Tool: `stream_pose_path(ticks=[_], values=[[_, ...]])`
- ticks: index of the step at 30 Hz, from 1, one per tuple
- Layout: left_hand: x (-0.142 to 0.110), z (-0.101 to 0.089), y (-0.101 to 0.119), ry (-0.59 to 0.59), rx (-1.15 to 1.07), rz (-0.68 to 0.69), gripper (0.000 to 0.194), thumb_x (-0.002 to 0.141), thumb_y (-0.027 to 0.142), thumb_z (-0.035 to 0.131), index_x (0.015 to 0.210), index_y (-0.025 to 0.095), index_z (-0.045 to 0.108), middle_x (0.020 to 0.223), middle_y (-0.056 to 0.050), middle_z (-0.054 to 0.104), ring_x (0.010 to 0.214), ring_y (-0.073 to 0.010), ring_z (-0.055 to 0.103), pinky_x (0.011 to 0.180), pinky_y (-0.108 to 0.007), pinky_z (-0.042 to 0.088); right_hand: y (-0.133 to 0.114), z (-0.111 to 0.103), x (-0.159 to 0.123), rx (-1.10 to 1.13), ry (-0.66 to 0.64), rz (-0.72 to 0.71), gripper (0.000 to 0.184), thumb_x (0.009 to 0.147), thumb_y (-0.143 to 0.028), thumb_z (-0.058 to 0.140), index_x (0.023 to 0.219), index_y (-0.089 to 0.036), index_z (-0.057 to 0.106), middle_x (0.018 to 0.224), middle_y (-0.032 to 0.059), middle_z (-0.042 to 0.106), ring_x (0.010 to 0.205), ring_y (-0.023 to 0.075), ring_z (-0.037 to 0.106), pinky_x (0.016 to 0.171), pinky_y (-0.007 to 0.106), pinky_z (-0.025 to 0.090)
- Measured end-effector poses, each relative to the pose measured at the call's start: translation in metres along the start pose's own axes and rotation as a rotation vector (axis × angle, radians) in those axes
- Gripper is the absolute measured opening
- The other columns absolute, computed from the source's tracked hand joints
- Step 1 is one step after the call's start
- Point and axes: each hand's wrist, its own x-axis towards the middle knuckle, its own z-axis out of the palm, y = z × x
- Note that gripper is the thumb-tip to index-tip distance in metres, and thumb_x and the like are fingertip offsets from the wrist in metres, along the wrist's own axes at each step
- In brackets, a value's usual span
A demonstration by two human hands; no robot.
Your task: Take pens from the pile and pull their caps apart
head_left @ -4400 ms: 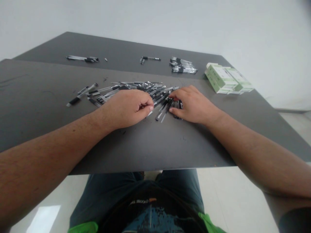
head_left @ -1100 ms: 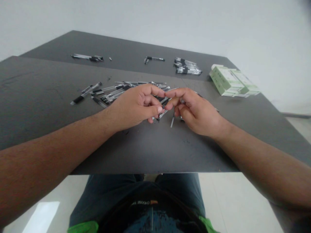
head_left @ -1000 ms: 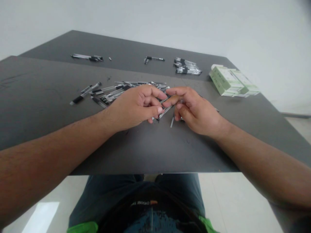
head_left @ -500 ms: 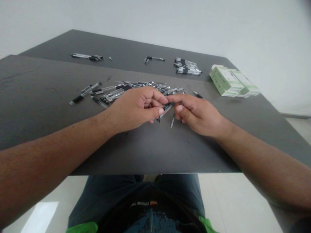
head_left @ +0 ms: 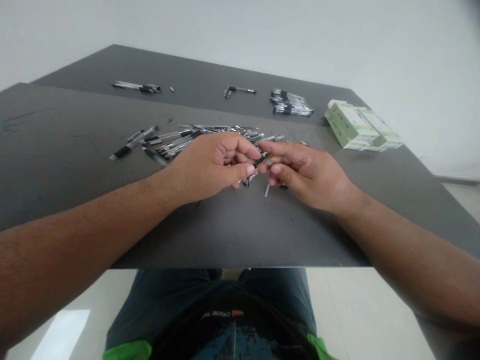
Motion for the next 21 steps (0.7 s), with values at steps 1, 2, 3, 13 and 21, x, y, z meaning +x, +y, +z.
stream_pose_path(ticks=[1, 2, 3, 13, 21], values=[[-0.0002, -0.0002, -0.0004, 0.005, 0.006, 0.008, 0.021, 0.088, 0.02, 0.082, 0.106, 0.021, 0.073, 0.089, -0.003, 0.082, 0.072, -0.0168, 0.078, 0.063, -0.027, 0.066, 0.0004, 0.0015, 0.0005, 0.054, -0.004, 0.022, 0.042, 0.115, -0.047, 0.07, 0.152, -0.027, 0.074, 0.118, 0.0062, 0.087, 0.085, 0.0182, 0.083, 0.077, 0.034, 0.069], [-0.0004, -0.0005, -0.0007, 0.01, 0.014, 0.017, 0.02, 0.088, 0.02, 0.081, 0.106, 0.021, 0.074, 0.09, -0.003, 0.082, 0.071, -0.0166, 0.077, 0.063, -0.027, 0.066, -0.0001, 0.0024, 0.0009, 0.099, -0.007, 0.042, 0.042, 0.114, -0.05, 0.072, 0.148, -0.025, 0.076, 0.117, 0.007, 0.088, 0.088, 0.0193, 0.084, 0.075, 0.033, 0.069], [-0.0007, -0.0007, -0.0009, 0.017, 0.023, 0.022, 0.019, 0.089, 0.02, 0.081, 0.106, 0.021, 0.074, 0.09, -0.003, 0.083, 0.071, -0.0165, 0.077, 0.064, -0.028, 0.067, -0.0015, 0.0027, 0.0013, 0.132, -0.009, 0.061, 0.041, 0.113, -0.053, 0.073, 0.142, -0.023, 0.078, 0.115, 0.0079, 0.088, 0.092, 0.0207, 0.085, 0.074, 0.033, 0.069], [-0.0045, 0.0009, 0.0052, 0.068, 0.104, 0.017, 0.017, 0.087, 0.023, 0.082, 0.104, 0.024, 0.078, 0.091, -0.002, 0.083, 0.076, -0.0186, 0.079, 0.074, -0.032, 0.065, -0.0045, -0.002, 0.0, 0.051, -0.017, 0.058, 0.035, 0.115, -0.059, 0.068, 0.116, -0.024, 0.075, 0.1, 0.004, 0.085, 0.074, 0.0176, 0.077, 0.067, 0.033, 0.062], [-0.0068, 0.0028, 0.0059, 0.102, 0.154, 0.054, 0.015, 0.089, 0.026, 0.083, 0.103, 0.025, 0.079, 0.092, -0.002, 0.083, 0.085, -0.0198, 0.079, 0.077, -0.03, 0.062, -0.0066, 0.0001, 0.0019, -0.058, -0.022, 0.06, 0.037, 0.114, -0.059, 0.069, 0.113, -0.023, 0.076, 0.081, -0.0012, 0.076, 0.065, 0.0155, 0.07, 0.065, 0.031, 0.055]])
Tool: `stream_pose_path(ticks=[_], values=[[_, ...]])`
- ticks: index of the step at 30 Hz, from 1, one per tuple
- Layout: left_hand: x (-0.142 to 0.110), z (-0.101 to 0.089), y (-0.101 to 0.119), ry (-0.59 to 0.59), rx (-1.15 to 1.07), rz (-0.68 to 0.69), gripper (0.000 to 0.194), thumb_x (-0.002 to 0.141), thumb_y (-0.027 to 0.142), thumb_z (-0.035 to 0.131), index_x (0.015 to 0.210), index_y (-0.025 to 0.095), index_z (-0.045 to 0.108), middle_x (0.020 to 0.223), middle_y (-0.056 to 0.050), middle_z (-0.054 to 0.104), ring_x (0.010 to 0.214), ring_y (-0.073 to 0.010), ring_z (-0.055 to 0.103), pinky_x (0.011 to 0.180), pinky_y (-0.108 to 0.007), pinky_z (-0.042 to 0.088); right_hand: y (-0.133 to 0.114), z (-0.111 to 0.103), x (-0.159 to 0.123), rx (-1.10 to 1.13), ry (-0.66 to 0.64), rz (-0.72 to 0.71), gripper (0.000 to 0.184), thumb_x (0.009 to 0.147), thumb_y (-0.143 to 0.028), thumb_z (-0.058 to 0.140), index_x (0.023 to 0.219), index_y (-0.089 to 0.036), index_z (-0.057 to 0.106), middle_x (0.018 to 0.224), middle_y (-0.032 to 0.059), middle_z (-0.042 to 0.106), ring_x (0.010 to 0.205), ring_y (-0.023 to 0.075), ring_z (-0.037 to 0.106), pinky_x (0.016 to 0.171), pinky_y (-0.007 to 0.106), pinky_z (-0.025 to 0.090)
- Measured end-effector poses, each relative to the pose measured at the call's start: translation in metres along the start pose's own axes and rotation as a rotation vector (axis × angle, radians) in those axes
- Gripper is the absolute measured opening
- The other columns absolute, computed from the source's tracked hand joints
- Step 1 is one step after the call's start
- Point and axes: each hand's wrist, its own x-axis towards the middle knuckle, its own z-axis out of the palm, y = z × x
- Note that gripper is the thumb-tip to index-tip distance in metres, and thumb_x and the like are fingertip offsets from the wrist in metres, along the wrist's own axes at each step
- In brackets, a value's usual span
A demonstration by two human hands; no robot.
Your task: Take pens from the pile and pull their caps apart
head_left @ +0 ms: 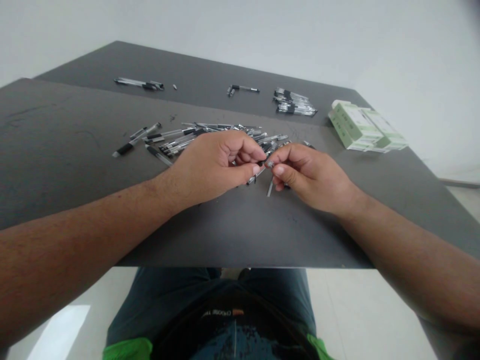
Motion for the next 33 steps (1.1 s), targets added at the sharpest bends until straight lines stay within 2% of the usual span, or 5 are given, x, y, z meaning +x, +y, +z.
stream_pose_path(ticks=[6, 11, 19, 25, 33], values=[[-0.003, 0.003, 0.002, 0.032, 0.019, -0.011, 0.015, 0.091, 0.029, 0.083, 0.105, 0.026, 0.079, 0.094, -0.002, 0.085, 0.089, -0.0215, 0.08, 0.078, -0.031, 0.062, 0.003, 0.007, -0.003, 0.074, 0.038, 0.015, 0.03, 0.11, -0.054, 0.078, 0.114, -0.025, 0.074, 0.084, -0.0011, 0.078, 0.069, 0.0173, 0.073, 0.066, 0.032, 0.057], [-0.004, 0.005, -0.001, 0.046, 0.013, -0.011, 0.015, 0.09, 0.03, 0.085, 0.104, 0.027, 0.08, 0.094, -0.002, 0.085, 0.09, -0.0224, 0.081, 0.078, -0.032, 0.062, 0.001, 0.01, -0.004, -0.002, 0.068, -0.006, 0.028, 0.107, -0.053, 0.08, 0.107, -0.026, 0.073, 0.089, 0.0012, 0.078, 0.075, 0.0192, 0.071, 0.065, 0.033, 0.055], [-0.006, 0.005, 0.009, 0.095, 0.151, 0.014, 0.004, 0.092, 0.029, 0.083, 0.095, 0.028, 0.083, 0.088, 0.001, 0.083, 0.089, -0.0221, 0.079, 0.073, -0.03, 0.056, 0.002, 0.011, -0.004, -0.012, 0.066, -0.002, 0.028, 0.108, -0.054, 0.079, 0.107, -0.026, 0.072, 0.086, 0.0006, 0.077, 0.075, 0.0201, 0.071, 0.066, 0.035, 0.055], [-0.01, 0.009, 0.007, 0.11, 0.068, -0.003, 0.007, 0.094, 0.031, 0.083, 0.101, 0.029, 0.083, 0.093, 0.0, 0.085, 0.1, -0.0258, 0.082, 0.075, -0.032, 0.061, 0.001, 0.011, -0.004, -0.019, 0.064, -0.013, 0.031, 0.108, -0.058, 0.077, 0.106, -0.028, 0.07, 0.09, 0.0013, 0.076, 0.077, 0.0211, 0.07, 0.069, 0.036, 0.055], [-0.011, 0.01, 0.005, 0.115, 0.084, 0.019, 0.008, 0.094, 0.029, 0.083, 0.102, 0.027, 0.084, 0.096, -0.001, 0.086, 0.097, -0.024, 0.084, 0.074, -0.03, 0.062, 0.0, 0.011, -0.006, 0.027, 0.044, 0.0, 0.025, 0.109, -0.051, 0.078, 0.106, -0.027, 0.069, 0.088, 0.0005, 0.076, 0.076, 0.0204, 0.069, 0.068, 0.036, 0.052]])
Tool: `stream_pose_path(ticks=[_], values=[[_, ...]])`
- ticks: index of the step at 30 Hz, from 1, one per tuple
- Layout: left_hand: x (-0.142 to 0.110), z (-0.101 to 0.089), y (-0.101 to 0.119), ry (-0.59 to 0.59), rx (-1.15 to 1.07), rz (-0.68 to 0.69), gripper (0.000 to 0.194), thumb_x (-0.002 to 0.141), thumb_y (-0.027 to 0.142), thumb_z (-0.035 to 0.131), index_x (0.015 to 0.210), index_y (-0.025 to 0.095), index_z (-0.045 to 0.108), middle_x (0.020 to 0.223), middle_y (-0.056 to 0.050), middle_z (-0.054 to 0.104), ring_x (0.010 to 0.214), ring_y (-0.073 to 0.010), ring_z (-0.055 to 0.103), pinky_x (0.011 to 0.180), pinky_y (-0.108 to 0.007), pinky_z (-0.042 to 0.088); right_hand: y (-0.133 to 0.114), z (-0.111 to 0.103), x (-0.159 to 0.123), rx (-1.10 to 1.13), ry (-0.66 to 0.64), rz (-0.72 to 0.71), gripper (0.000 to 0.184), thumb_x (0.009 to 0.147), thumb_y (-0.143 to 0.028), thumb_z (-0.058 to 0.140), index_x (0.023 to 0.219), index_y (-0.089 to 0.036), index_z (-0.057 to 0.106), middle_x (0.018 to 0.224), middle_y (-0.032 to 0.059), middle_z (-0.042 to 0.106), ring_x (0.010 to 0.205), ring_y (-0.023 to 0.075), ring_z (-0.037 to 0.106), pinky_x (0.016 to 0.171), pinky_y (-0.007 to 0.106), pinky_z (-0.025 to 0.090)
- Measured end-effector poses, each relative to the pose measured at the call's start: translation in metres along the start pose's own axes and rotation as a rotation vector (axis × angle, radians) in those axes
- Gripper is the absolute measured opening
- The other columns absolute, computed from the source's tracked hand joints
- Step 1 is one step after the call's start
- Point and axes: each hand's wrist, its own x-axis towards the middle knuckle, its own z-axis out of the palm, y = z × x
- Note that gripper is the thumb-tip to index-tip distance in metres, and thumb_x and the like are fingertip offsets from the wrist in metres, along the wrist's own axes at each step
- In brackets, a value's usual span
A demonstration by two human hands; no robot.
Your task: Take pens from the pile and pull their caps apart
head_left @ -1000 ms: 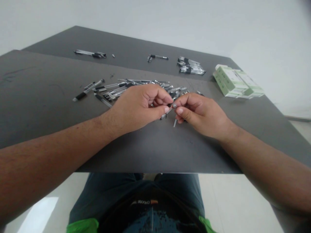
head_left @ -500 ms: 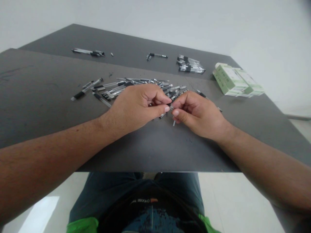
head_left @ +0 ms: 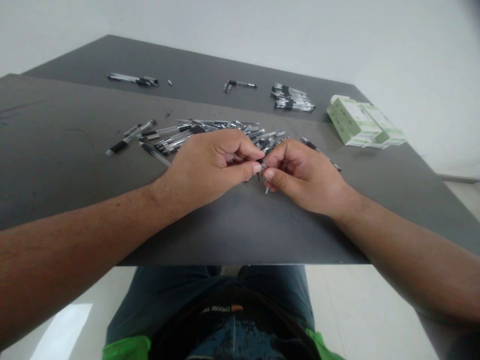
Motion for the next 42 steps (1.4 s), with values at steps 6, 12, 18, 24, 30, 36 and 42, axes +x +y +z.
stream_pose_path(ticks=[6, 12, 18, 24, 30, 36, 42], values=[[0.001, -0.001, -0.006, -0.021, 0.052, 0.111, 0.01, 0.096, 0.031, 0.08, 0.105, 0.03, 0.084, 0.096, 0.002, 0.087, 0.09, -0.022, 0.084, 0.075, -0.032, 0.064, 0.0, -0.001, 0.0, 0.012, -0.02, 0.008, 0.026, 0.107, -0.05, 0.08, 0.104, -0.027, 0.068, 0.089, 0.0017, 0.076, 0.076, 0.0209, 0.068, 0.069, 0.037, 0.05], [0.001, -0.003, -0.002, -0.029, 0.117, 0.137, 0.01, 0.097, 0.031, 0.076, 0.105, 0.03, 0.084, 0.1, 0.001, 0.088, 0.092, -0.0229, 0.085, 0.083, -0.035, 0.066, -0.001, -0.001, 0.0, 0.018, -0.023, 0.002, 0.023, 0.107, -0.046, 0.081, 0.104, -0.028, 0.068, 0.089, 0.0012, 0.077, 0.076, 0.0207, 0.069, 0.07, 0.037, 0.05], [0.001, -0.003, 0.001, -0.018, 0.135, 0.157, 0.011, 0.097, 0.026, 0.077, 0.105, 0.027, 0.084, 0.1, 0.001, 0.088, 0.091, -0.0201, 0.084, 0.085, -0.035, 0.066, -0.002, 0.0, 0.001, 0.003, -0.02, -0.028, 0.021, 0.107, -0.043, 0.081, 0.102, -0.027, 0.067, 0.089, 0.0007, 0.076, 0.076, 0.0195, 0.068, 0.069, 0.036, 0.051], [0.0, -0.004, -0.001, -0.042, 0.192, 0.183, 0.016, 0.102, 0.029, 0.072, 0.111, 0.031, 0.085, 0.107, 0.001, 0.089, 0.099, -0.0226, 0.085, 0.088, -0.037, 0.068, 0.001, 0.0, 0.0, 0.033, -0.006, -0.01, 0.027, 0.107, -0.051, 0.081, 0.102, -0.027, 0.068, 0.087, 0.0005, 0.076, 0.074, 0.0192, 0.068, 0.067, 0.035, 0.051], [0.0, -0.008, -0.001, -0.061, 0.271, 0.221, 0.018, 0.103, 0.03, 0.071, 0.114, 0.034, 0.086, 0.11, 0.001, 0.088, 0.098, -0.0221, 0.084, 0.089, -0.038, 0.069, 0.0, 0.001, 0.001, 0.092, -0.013, 0.007, 0.03, 0.107, -0.054, 0.081, 0.102, -0.028, 0.067, 0.083, 0.0002, 0.077, 0.073, 0.0202, 0.07, 0.067, 0.036, 0.052], [0.001, -0.007, -0.002, -0.084, 0.219, 0.238, 0.022, 0.101, 0.028, 0.073, 0.118, 0.033, 0.086, 0.113, 0.001, 0.088, 0.097, -0.0202, 0.084, 0.087, -0.033, 0.07, -0.004, 0.002, 0.002, 0.137, 0.034, 0.021, 0.03, 0.106, -0.051, 0.083, 0.099, -0.028, 0.066, 0.078, -0.0011, 0.076, 0.069, 0.0198, 0.069, 0.068, 0.037, 0.052], [0.004, -0.008, 0.002, -0.088, 0.282, 0.344, 0.019, 0.102, 0.025, 0.072, 0.113, 0.034, 0.085, 0.111, 0.001, 0.087, 0.104, -0.0207, 0.083, 0.101, -0.038, 0.067, -0.01, 0.002, 0.002, 0.222, 0.015, 0.071, 0.03, 0.101, -0.046, 0.088, 0.096, -0.027, 0.065, 0.073, -0.0018, 0.075, 0.065, 0.0193, 0.067, 0.063, 0.036, 0.05]])
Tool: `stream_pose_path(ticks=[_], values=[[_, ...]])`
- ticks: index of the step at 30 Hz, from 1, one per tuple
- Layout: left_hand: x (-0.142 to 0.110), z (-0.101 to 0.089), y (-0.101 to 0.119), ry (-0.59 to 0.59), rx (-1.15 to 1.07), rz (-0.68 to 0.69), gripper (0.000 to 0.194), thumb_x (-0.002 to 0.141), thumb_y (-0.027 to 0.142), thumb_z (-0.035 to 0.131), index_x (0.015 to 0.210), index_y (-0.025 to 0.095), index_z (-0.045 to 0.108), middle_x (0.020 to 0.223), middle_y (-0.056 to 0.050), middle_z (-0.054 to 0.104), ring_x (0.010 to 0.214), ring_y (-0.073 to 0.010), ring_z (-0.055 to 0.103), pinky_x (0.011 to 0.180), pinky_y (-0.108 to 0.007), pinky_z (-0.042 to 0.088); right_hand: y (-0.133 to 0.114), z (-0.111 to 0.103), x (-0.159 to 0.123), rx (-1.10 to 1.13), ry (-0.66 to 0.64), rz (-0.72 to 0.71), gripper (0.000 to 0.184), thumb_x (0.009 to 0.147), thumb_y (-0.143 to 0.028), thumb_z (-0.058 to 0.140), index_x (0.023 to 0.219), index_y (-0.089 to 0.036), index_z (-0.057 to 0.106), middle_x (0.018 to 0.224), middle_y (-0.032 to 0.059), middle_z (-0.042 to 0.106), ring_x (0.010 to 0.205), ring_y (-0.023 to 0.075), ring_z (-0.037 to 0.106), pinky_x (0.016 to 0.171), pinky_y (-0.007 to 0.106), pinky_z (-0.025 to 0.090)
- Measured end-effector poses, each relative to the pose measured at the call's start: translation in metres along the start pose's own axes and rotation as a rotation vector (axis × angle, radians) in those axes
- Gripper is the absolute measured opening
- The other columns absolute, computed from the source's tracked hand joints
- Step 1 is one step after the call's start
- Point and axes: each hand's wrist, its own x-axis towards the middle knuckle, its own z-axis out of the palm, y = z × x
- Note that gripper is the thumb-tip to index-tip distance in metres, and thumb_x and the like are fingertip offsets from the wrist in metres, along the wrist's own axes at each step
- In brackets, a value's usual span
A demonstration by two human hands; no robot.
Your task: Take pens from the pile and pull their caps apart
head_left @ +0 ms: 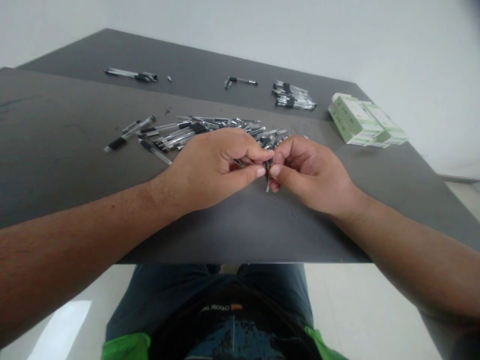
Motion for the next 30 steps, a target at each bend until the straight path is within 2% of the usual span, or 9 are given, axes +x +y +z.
stream_pose_path(ticks=[4, 6, 8, 11, 14, 17, 20, 24, 30], values=[[0.001, -0.003, 0.002, -0.049, 0.03, 0.015, 0.017, 0.104, 0.027, 0.068, 0.108, 0.032, 0.084, 0.108, 0.001, 0.087, 0.104, -0.0212, 0.082, 0.1, -0.037, 0.065, -0.007, -0.003, 0.002, 0.076, -0.121, 0.026, 0.025, 0.1, -0.039, 0.086, 0.095, -0.026, 0.066, 0.071, -0.004, 0.071, 0.06, 0.0167, 0.065, 0.059, 0.033, 0.051], [0.002, -0.004, 0.003, -0.059, 0.033, -0.006, 0.018, 0.104, 0.027, 0.067, 0.11, 0.031, 0.083, 0.108, 0.001, 0.087, 0.102, -0.0206, 0.081, 0.097, -0.036, 0.064, -0.009, -0.006, 0.002, 0.059, -0.136, 0.014, 0.02, 0.101, -0.036, 0.084, 0.095, -0.024, 0.069, 0.071, -0.0045, 0.07, 0.06, 0.0152, 0.064, 0.057, 0.031, 0.05], [0.002, -0.005, 0.003, -0.086, 0.046, -0.018, 0.021, 0.105, 0.027, 0.065, 0.113, 0.031, 0.083, 0.108, 0.0, 0.087, 0.102, -0.0209, 0.081, 0.095, -0.035, 0.064, -0.008, -0.009, 0.002, 0.009, -0.132, -0.006, 0.019, 0.102, -0.036, 0.084, 0.093, -0.023, 0.072, 0.07, -0.0043, 0.07, 0.06, 0.0146, 0.063, 0.057, 0.03, 0.049], [0.004, -0.006, 0.002, -0.146, 0.086, 0.008, 0.026, 0.105, 0.027, 0.063, 0.117, 0.035, 0.084, 0.112, -0.001, 0.088, 0.111, -0.0241, 0.08, 0.104, -0.041, 0.064, -0.005, -0.01, 0.002, -0.029, -0.097, -0.014, 0.026, 0.101, -0.044, 0.087, 0.093, -0.024, 0.073, 0.069, -0.0036, 0.071, 0.06, 0.0151, 0.063, 0.057, 0.031, 0.049], [0.004, -0.006, 0.0, -0.146, 0.111, 0.044, 0.027, 0.106, 0.029, 0.062, 0.116, 0.039, 0.085, 0.118, 0.0, 0.088, 0.12, -0.0258, 0.079, 0.114, -0.045, 0.061, 0.0, -0.008, 0.003, 0.042, -0.051, 0.009, 0.04, 0.095, -0.059, 0.093, 0.1, -0.026, 0.072, 0.073, -0.0035, 0.071, 0.06, 0.0168, 0.066, 0.057, 0.033, 0.052], [0.004, -0.006, 0.0, -0.168, 0.118, 0.04, 0.026, 0.106, 0.028, 0.062, 0.114, 0.037, 0.085, 0.115, 0.0, 0.088, 0.117, -0.0253, 0.079, 0.111, -0.043, 0.062, 0.002, -0.007, 0.005, 0.092, -0.028, 0.001, 0.049, 0.09, -0.068, 0.095, 0.1, -0.028, 0.069, 0.073, -0.0035, 0.07, 0.061, 0.0182, 0.066, 0.057, 0.035, 0.053], [0.004, -0.006, 0.0, -0.194, 0.129, 0.012, 0.025, 0.105, 0.029, 0.064, 0.117, 0.035, 0.085, 0.111, 0.0, 0.088, 0.112, -0.0246, 0.08, 0.106, -0.04, 0.062, 0.001, -0.009, 0.005, 0.063, -0.021, -0.027, 0.049, 0.091, -0.07, 0.093, 0.096, -0.028, 0.069, 0.071, -0.0026, 0.07, 0.061, 0.0186, 0.065, 0.057, 0.035, 0.051], [0.004, -0.006, 0.0, -0.23, 0.149, 0.007, 0.03, 0.107, 0.031, 0.063, 0.125, 0.035, 0.086, 0.116, 0.0, 0.088, 0.116, -0.0236, 0.08, 0.106, -0.037, 0.06, 0.001, -0.01, 0.004, 0.033, -0.01, -0.046, 0.049, 0.092, -0.072, 0.092, 0.094, -0.027, 0.071, 0.072, -0.0014, 0.072, 0.063, 0.0185, 0.064, 0.059, 0.035, 0.05], [0.003, -0.005, -0.002, -0.243, 0.174, 0.018, 0.029, 0.108, 0.033, 0.063, 0.124, 0.033, 0.087, 0.114, -0.002, 0.089, 0.116, -0.0247, 0.081, 0.109, -0.038, 0.06, 0.002, -0.009, 0.003, 0.027, 0.005, -0.046, 0.051, 0.091, -0.074, 0.091, 0.094, -0.027, 0.071, 0.073, -0.0006, 0.075, 0.065, 0.019, 0.066, 0.061, 0.036, 0.05]])
